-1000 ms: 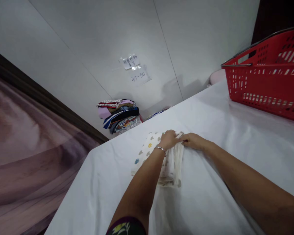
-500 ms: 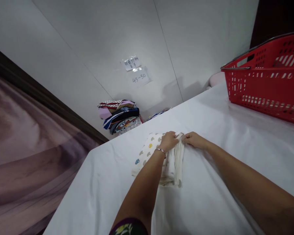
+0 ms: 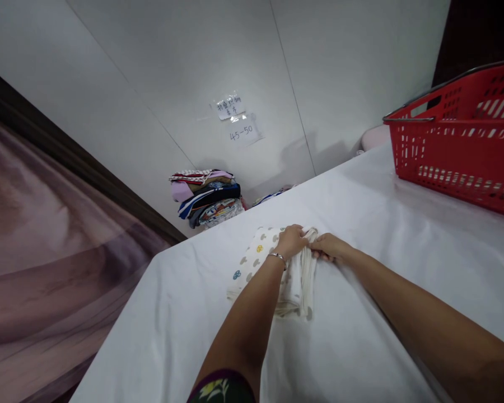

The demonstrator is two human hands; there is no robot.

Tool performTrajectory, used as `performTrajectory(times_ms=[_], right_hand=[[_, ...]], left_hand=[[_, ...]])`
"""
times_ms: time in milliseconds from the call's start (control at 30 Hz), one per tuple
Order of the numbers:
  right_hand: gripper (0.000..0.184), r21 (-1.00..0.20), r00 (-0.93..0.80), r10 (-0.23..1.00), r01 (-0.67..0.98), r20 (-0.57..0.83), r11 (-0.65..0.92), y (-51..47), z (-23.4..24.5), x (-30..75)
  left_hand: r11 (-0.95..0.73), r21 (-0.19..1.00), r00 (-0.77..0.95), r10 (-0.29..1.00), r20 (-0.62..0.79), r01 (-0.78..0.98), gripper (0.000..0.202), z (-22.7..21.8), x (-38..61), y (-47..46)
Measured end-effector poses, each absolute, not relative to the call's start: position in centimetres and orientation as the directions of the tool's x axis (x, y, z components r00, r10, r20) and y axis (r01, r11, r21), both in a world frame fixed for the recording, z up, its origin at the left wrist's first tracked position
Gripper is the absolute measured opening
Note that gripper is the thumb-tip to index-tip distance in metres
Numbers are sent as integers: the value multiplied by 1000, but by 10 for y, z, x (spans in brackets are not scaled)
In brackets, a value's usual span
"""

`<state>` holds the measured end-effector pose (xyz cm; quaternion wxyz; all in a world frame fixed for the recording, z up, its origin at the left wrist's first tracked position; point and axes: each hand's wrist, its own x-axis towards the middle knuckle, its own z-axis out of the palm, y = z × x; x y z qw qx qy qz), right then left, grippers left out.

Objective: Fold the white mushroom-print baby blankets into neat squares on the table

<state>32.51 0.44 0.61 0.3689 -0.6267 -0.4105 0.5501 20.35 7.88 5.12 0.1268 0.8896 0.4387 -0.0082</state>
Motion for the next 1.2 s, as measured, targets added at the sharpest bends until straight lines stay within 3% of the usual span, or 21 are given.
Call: performTrajectory(times_ms=[233,467,1200], right_hand=[[24,-912,138,911,82,-388,-401,4,9,317],[26,-898,60,902,89,-427,-431,3,10,329],[28,-901,2,907,110,-421,-419,3,4,332]], left_hand=[[-589,231,623,773,-119,774,17,55,204,77],[-575,213,609,777,-159,790,16,64,205,72],[-597,217,612,791,0,772,21,50,203,59]])
